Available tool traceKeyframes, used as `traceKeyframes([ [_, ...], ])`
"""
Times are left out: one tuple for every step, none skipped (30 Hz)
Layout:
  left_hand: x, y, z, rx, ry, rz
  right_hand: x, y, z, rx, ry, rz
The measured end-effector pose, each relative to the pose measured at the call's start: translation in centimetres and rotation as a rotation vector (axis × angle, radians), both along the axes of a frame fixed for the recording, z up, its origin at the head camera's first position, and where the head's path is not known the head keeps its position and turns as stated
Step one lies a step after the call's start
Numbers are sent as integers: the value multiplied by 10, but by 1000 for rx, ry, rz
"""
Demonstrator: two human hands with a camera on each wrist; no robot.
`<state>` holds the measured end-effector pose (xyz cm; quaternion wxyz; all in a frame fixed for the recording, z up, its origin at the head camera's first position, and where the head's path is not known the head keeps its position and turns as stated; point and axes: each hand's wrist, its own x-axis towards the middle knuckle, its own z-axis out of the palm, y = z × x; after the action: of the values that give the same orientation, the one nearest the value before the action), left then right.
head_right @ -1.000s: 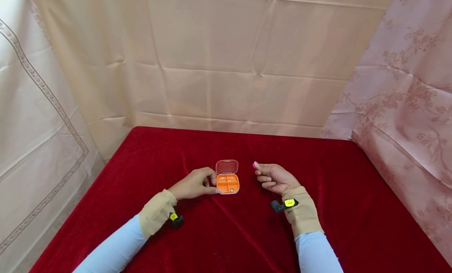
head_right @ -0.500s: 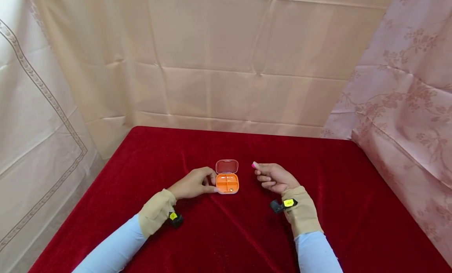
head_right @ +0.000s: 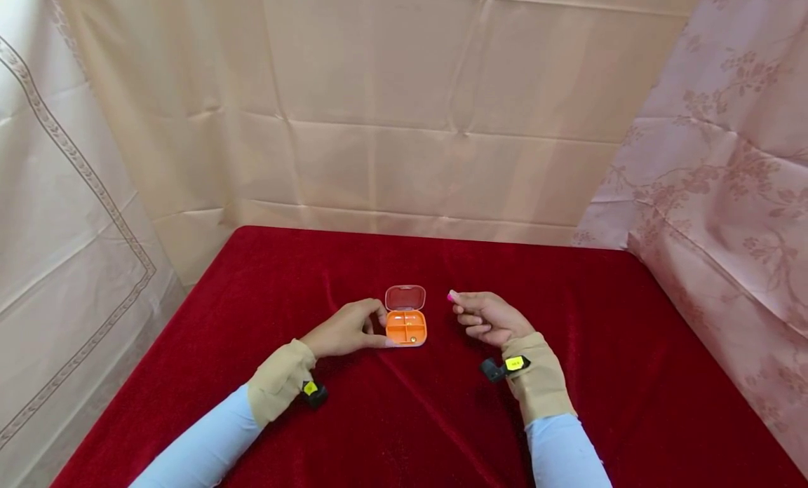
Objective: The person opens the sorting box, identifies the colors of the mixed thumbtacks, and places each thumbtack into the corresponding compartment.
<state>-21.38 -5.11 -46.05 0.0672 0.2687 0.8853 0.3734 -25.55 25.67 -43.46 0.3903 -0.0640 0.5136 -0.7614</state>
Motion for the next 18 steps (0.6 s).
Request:
traceKeyframes([
  [0, 0, -1, -2, 0, 3, 0, 0, 0, 1, 1, 0],
  [0, 0, -1, -2, -1, 6, 0, 0, 0, -1, 4, 4],
  [0, 1, -1, -4, 0, 9, 0, 0, -1, -4, 4, 7],
  [1, 1, -2, -6, 1, 12, 0, 0, 0, -7, 2, 10],
  [1, 1, -1, -7, 3, 13, 0, 0, -1, -12, 2, 14],
  [1, 1, -1, -6, 4, 13, 0, 0, -1, -15, 0, 17],
  [1, 1, -1, -5, 5, 14, 0, 0, -2, -20, 1, 23],
  [1, 2, -1, -2, 7, 15, 0, 0, -2, -23, -2, 25],
  [2, 2, -1, -1, 6, 16, 0, 0, -3, -26, -4, 28],
  [2, 2, -1, 1, 8, 15, 0, -1, -3, -26, -4, 29],
  [2, 2, -1, 3, 6, 16, 0, -1, -4, -23, 1, 32],
  [2, 1, -1, 5, 5, 17, 0, -2, -4, -18, 6, 34],
  [2, 1, -1, 5, 5, 18, 0, -3, -4, -15, 9, 35],
  [2, 1, -1, 5, 4, 19, 0, -4, -5, -6, 12, 33],
  [2, 1, -1, 4, 3, 20, 1, -6, -5, 3, 18, 32],
  [2, 1, -1, 5, 2, 19, 1, -7, -5, 13, 22, 28],
  [2, 1, -1, 6, 1, 20, 1, -8, -5, 23, 27, 26],
  [2, 1, -1, 4, 0, 22, 1, -9, -5, 32, 30, 20],
])
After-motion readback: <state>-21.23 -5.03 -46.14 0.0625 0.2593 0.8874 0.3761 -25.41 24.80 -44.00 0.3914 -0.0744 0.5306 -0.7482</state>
